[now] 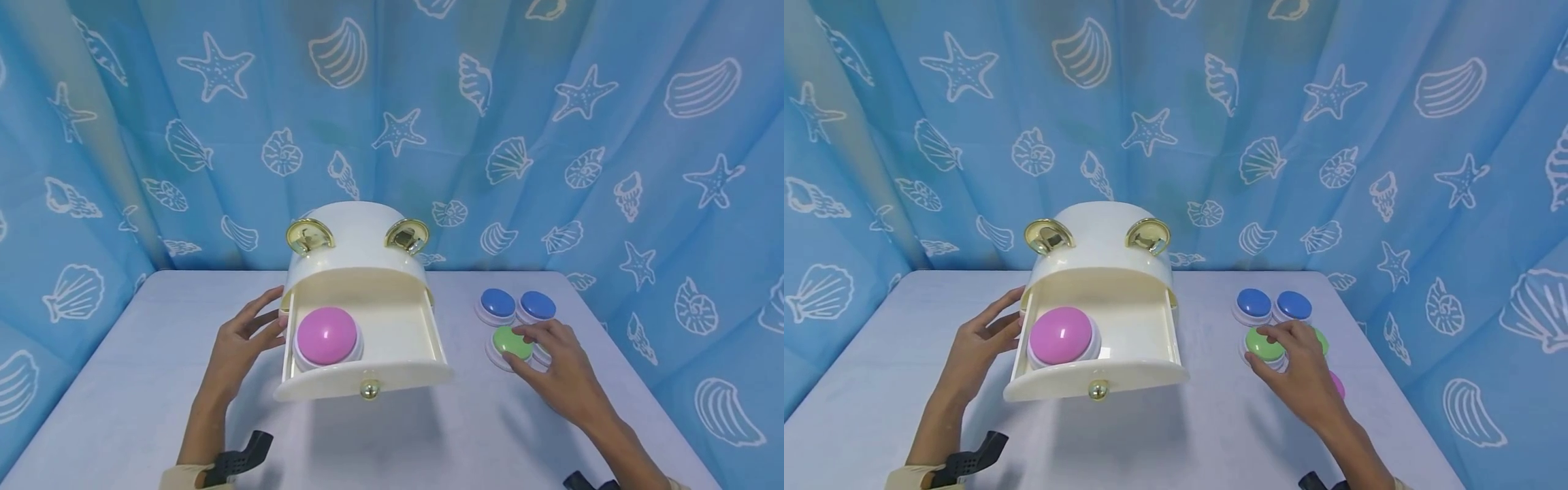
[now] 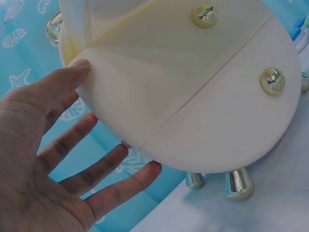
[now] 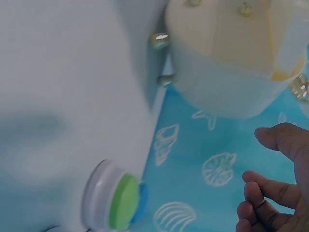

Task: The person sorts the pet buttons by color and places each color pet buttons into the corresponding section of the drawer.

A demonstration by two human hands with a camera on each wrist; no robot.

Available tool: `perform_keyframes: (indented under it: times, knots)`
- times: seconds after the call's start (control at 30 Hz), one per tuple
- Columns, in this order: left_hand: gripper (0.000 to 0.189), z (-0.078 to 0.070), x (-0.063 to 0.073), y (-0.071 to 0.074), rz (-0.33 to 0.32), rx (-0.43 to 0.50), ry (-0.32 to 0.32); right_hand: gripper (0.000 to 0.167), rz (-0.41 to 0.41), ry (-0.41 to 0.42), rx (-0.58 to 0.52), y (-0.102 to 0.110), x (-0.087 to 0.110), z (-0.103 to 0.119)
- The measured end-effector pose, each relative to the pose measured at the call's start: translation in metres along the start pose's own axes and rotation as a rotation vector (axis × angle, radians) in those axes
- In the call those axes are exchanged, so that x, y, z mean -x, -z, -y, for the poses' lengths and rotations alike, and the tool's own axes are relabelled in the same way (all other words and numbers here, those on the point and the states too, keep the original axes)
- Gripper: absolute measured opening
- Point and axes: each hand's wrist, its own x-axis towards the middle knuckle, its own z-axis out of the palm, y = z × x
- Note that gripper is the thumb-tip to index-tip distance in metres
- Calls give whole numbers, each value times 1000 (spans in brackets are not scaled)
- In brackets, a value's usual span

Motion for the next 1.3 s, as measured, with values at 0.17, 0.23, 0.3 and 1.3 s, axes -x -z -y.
perform_keyframes:
  times: [0.17,0.23,0.3,1.3]
  knots:
    - [59,0,0,0,1,-9,-9,45,34,-55,15,-3,4,-18]
    - [58,1,0,0,-1,-14,-8,46,38,-68,23,-4,5,-24]
    - [58,1,0,0,-5,-17,-5,46,44,-85,31,-5,6,-31]
    - [59,-1,2,-2,-17,-33,9,78,149,-282,166,-5,37,-120]
